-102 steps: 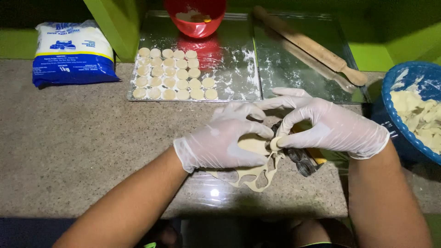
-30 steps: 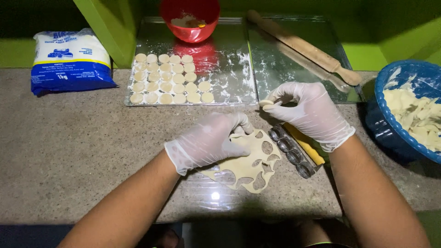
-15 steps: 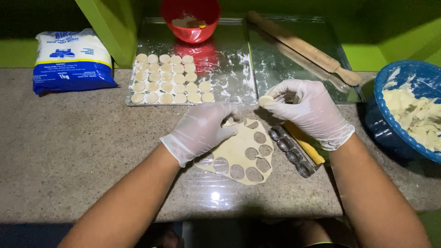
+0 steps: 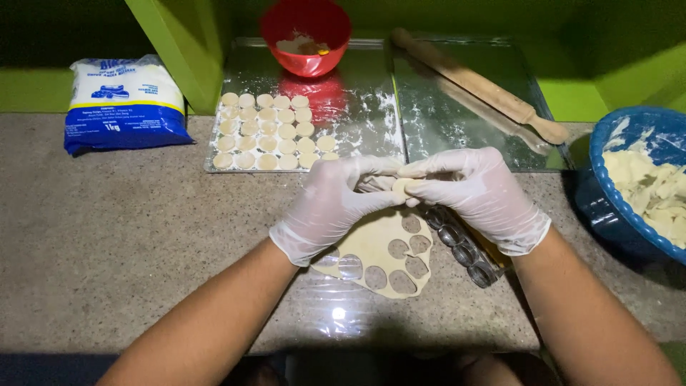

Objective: Cutting small circular shapes from a sheet of dough using manual cutters and placing them on a tray.

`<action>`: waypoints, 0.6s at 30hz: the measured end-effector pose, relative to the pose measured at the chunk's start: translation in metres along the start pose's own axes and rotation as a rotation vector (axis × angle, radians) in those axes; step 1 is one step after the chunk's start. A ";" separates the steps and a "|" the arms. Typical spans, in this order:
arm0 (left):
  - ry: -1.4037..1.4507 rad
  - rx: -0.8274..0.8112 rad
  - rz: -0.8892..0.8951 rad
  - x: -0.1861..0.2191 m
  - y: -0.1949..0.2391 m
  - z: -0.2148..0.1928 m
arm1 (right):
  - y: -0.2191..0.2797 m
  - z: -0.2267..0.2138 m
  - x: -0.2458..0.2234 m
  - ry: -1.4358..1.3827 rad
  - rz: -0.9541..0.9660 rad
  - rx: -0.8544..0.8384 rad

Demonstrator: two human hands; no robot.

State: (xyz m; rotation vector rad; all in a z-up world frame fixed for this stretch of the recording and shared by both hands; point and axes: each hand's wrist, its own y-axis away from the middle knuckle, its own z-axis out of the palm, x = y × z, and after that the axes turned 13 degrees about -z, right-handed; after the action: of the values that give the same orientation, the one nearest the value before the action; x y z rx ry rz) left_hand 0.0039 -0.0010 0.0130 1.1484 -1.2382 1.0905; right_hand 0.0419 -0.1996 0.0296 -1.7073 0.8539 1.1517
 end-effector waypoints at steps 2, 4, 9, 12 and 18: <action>0.051 0.013 -0.024 -0.002 0.001 0.002 | 0.001 0.007 -0.009 -0.019 -0.002 0.019; 0.104 0.027 -0.051 -0.003 0.001 0.003 | 0.002 0.010 -0.013 -0.040 -0.002 0.036; 0.278 0.080 -0.065 -0.016 -0.011 0.002 | 0.004 0.005 0.002 0.125 -0.101 0.021; 0.299 0.091 -0.047 -0.023 -0.013 0.004 | 0.004 0.001 0.005 0.176 -0.174 -0.011; 0.307 0.029 0.009 -0.031 -0.017 0.000 | 0.002 -0.004 0.009 0.219 -0.385 -0.071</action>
State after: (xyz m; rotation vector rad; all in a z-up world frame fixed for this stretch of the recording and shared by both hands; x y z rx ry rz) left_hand 0.0199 -0.0025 -0.0190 0.9548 -0.9909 1.2433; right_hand 0.0443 -0.2045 0.0215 -1.9772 0.5810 0.7535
